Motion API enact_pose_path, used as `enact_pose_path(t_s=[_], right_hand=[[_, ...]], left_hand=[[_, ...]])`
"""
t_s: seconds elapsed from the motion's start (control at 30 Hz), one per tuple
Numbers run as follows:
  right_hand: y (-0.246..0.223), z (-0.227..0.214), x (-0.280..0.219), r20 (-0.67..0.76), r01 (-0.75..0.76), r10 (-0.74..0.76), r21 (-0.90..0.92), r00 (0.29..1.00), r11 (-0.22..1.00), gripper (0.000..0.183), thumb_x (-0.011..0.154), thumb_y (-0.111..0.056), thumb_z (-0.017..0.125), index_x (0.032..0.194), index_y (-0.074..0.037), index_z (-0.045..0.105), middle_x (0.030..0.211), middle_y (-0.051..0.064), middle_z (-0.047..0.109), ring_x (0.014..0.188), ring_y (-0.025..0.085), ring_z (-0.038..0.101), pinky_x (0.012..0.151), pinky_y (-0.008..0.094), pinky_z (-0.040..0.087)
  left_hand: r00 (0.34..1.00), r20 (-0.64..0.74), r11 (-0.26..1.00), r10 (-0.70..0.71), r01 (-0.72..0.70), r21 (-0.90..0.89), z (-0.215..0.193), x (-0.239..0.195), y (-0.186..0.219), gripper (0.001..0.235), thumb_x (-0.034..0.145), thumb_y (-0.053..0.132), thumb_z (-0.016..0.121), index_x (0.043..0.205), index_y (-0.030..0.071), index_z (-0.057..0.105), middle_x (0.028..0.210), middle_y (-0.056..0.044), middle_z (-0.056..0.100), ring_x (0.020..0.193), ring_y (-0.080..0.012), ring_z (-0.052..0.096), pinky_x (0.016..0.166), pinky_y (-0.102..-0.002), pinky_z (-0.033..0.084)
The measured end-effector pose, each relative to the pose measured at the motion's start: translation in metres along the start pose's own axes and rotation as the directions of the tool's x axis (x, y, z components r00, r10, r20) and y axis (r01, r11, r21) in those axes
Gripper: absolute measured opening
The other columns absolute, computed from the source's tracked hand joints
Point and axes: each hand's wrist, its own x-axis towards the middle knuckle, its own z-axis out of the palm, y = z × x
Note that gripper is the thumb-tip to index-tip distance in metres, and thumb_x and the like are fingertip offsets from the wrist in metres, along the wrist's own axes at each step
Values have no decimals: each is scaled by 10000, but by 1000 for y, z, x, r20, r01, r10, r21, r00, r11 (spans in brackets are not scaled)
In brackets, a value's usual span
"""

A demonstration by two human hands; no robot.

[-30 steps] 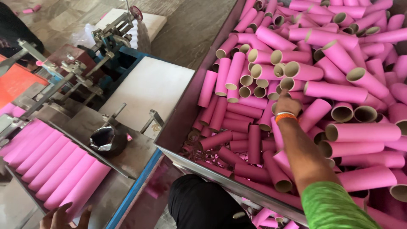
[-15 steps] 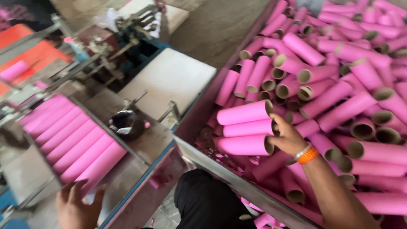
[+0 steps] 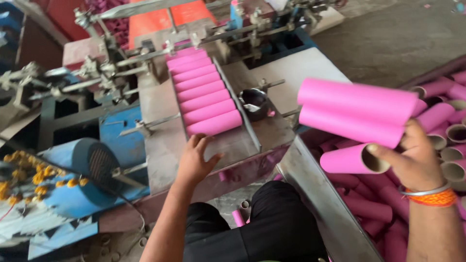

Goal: The person repeatedly picks pink cylindrical tubes from a bin and places them into a machine's input tray. The person handles the tubes by hand, moving them from a pile to the machine.

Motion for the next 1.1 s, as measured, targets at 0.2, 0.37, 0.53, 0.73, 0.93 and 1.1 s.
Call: enact_pose_path(t_s=[0.2, 0.37, 0.53, 0.73, 0.93, 1.1], right_hand=[[2, 86, 45, -46, -41, 83, 571, 995, 820, 678, 851, 45, 714, 1483, -96, 513, 1405, 41, 619, 1305, 179, 611, 1099, 347, 510], [37, 180, 68, 119, -206, 168, 545, 979, 813, 497, 915, -46, 725, 1383, -90, 564, 1213, 22, 658, 1069, 139, 655, 870, 297, 558], [50, 175, 79, 146, -472, 451, 368, 880, 801, 243, 952, -226, 680, 1161, -107, 642, 879, 18, 705, 554, 159, 670, 464, 286, 543], [70, 216, 90, 318, -669, 596, 229, 738, 707, 296, 959, -360, 659, 1067, -85, 638, 805, 91, 692, 516, 185, 666, 404, 299, 518], [70, 274, 93, 320, -640, 652, -156, 687, 752, 523, 942, -510, 649, 1249, -90, 593, 850, 86, 613, 544, 195, 701, 392, 287, 484], [81, 203, 102, 282, -415, 502, -316, 818, 853, 628, 925, -442, 668, 1428, -93, 527, 1106, 98, 744, 574, 169, 691, 462, 275, 529]], left_hand=[[958, -110, 962, 265, -270, -38, 10, -12, 57, 914, 630, 527, 879, 1315, 7, 572, 1283, -237, 592, 1195, -452, 562, 1054, -554, 408], [980, 76, 983, 182, -181, -26, 30, 6, 73, 852, 752, 353, 836, 1446, 7, 483, 1228, -192, 634, 1184, -384, 605, 1160, -567, 377], [996, 15, 996, 88, -88, 31, -20, -4, 36, 781, 649, 142, 803, 1377, 50, 537, 1179, -195, 648, 1089, -419, 617, 955, -488, 498], [979, -205, 983, -21, 57, 174, -76, -7, 10, 739, 711, 136, 830, 1374, 20, 527, 1159, -206, 630, 1057, -428, 603, 904, -497, 499], [989, -145, 981, 0, 28, 192, -83, -5, 19, 777, 700, 174, 826, 1400, 36, 517, 1203, -190, 631, 1085, -415, 598, 920, -496, 497], [998, -40, 972, 48, -38, 230, -67, -10, 27, 779, 700, 204, 816, 1407, 65, 520, 1227, -170, 630, 1122, -386, 607, 925, -499, 492]])
